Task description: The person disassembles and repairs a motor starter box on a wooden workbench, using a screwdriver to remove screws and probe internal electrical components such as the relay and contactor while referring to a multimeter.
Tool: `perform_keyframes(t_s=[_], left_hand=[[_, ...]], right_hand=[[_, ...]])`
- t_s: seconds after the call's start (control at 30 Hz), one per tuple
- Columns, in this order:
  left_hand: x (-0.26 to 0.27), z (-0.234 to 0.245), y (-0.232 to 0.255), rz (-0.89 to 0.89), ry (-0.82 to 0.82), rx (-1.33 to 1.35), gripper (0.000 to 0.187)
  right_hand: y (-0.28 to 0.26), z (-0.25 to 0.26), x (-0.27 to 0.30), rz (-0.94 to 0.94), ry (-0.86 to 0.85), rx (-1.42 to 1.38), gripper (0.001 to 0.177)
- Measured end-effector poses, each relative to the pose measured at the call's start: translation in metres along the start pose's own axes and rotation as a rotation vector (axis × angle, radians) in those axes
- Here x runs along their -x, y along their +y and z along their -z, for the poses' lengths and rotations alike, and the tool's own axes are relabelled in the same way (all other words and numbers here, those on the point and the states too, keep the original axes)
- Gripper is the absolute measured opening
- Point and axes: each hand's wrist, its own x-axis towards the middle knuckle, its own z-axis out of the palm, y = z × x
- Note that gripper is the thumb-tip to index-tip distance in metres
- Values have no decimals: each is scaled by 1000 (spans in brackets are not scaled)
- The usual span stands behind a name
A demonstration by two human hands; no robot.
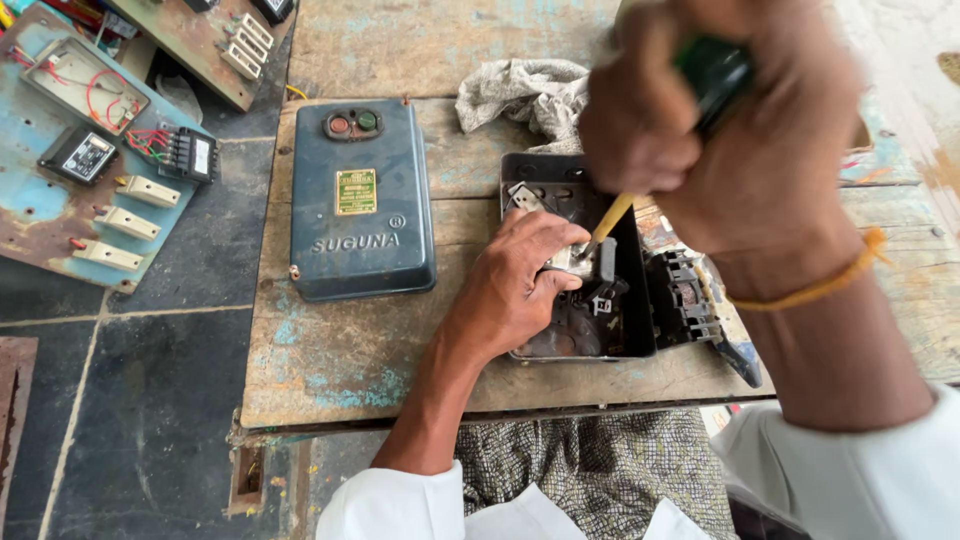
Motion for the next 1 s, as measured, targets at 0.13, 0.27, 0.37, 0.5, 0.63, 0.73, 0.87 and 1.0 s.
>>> perform_keyframes(t_s=[0.13, 0.27, 0.37, 0.5, 0.63, 0.73, 0.87, 1.0], left_hand=[[2, 3, -1, 36, 29, 29, 43], [3, 3, -3, -28, 35, -2, 44], [2, 0, -4, 8, 14, 19, 44], [3, -2, -8, -18, 43, 28, 42], [3, -2, -8, 2, 35, 49, 42], [3, 2, -7, 24, -11, 28, 42], [1, 2, -11, 2, -41, 35, 40], [3, 2, -12, 25, -33, -3, 41]], right_hand=[[3, -6, -6, -163, -24, -341, 79], [11, -3, 7, 250, -32, 286, 74], [11, 4, 11, 276, -40, 375, 71], [0, 11, 0, 175, -178, 344, 67], [1, 9, -3, 147, -365, 232, 66], [-3, 6, 4, 247, -193, 310, 62], [-3, 5, 5, 233, -188, 297, 56], [5, -1, 10, 278, -117, 371, 51]])
